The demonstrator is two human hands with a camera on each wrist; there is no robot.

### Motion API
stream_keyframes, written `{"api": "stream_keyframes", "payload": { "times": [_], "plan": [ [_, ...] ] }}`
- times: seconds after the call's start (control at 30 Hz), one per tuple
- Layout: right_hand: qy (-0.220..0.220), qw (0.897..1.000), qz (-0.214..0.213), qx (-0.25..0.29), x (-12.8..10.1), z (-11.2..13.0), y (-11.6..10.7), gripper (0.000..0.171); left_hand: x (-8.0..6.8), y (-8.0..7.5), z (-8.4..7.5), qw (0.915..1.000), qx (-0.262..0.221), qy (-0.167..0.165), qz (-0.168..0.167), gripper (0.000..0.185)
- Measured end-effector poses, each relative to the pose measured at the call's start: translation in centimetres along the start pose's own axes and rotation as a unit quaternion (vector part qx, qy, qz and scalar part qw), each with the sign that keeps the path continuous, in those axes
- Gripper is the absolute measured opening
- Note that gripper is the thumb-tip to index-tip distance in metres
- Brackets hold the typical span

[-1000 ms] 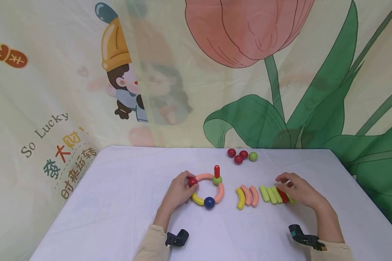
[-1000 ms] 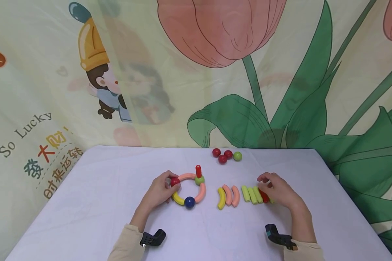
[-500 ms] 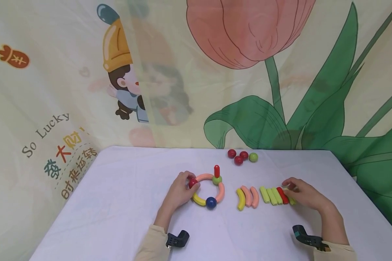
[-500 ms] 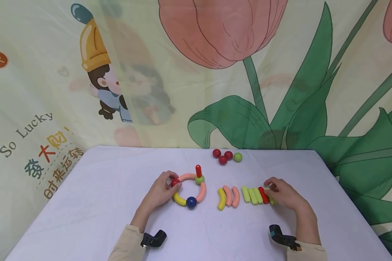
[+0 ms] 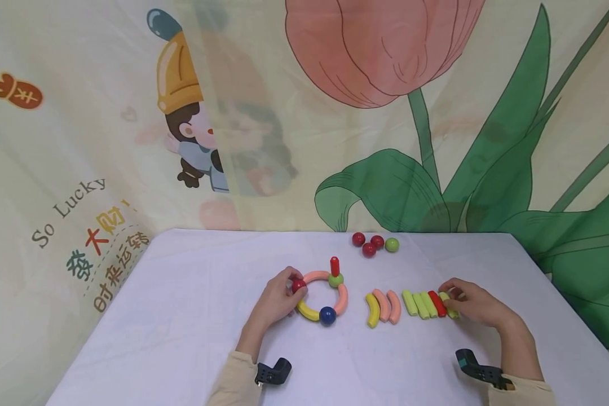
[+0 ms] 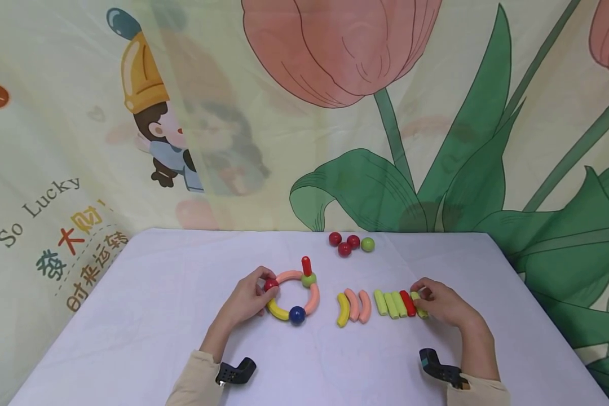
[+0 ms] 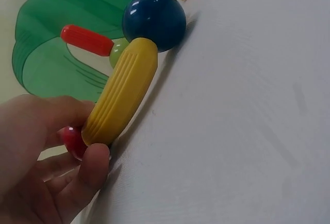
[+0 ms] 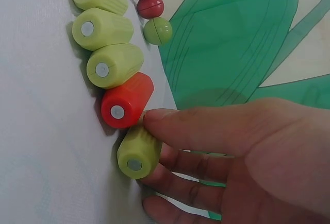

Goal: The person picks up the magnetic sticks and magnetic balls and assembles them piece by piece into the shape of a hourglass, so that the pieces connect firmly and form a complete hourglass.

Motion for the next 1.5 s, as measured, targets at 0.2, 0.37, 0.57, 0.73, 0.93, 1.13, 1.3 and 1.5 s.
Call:
{"api": "stream_keyframes", "payload": {
  "times": [0.2,0.37,0.57,0.73,0.93,1.13,1.3,1.5],
  "plan": [
    [0.014,1.000,-0.006,0.010,0.0,-0.2,0.0,0.032,-0.1,0.2,0.0,0.9999,0.004,0.001,0.010,0.032],
    [0.027,0.999,-0.020,0.017,0.1,-0.3,-0.2,0.035,-0.1,0.4,-0.1,0.9995,0.028,0.006,0.014,0.032],
    [0.018,0.998,-0.053,0.025,0.1,0.0,-0.8,0.036,-0.2,0.5,-0.1,0.9990,0.043,0.001,0.009,0.031],
    [0.006,0.996,-0.080,0.039,0.1,0.6,-1.0,0.036,-0.1,0.5,0.2,0.9993,0.034,-0.013,-0.007,0.028],
    [-0.011,0.993,-0.107,0.055,0.3,1.7,-1.2,0.038,0.0,0.5,0.5,0.9987,0.040,-0.021,-0.021,0.025],
    [-0.024,0.992,-0.112,0.062,0.8,2.9,-0.8,0.039,-0.2,0.5,0.3,0.9983,0.052,-0.015,-0.022,0.021],
    [-0.031,0.991,-0.114,0.063,0.8,3.7,-0.6,0.038,-0.2,0.5,0.3,0.9979,0.060,-0.013,-0.023,0.020],
    [-0.048,0.989,-0.123,0.064,0.8,4.3,-0.6,0.036,-0.1,0.4,0.3,0.9977,0.061,-0.017,-0.024,0.018]
  ]
}}
Point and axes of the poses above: each hand's wrist, its own x-axis towards the middle knuckle, its own y-axis out of the palm, z = x × y, the point moved 9 cm from there along x, towards the middle knuckle, and after that the axes turned 7 degrees about -x, right-handed, at the moved point
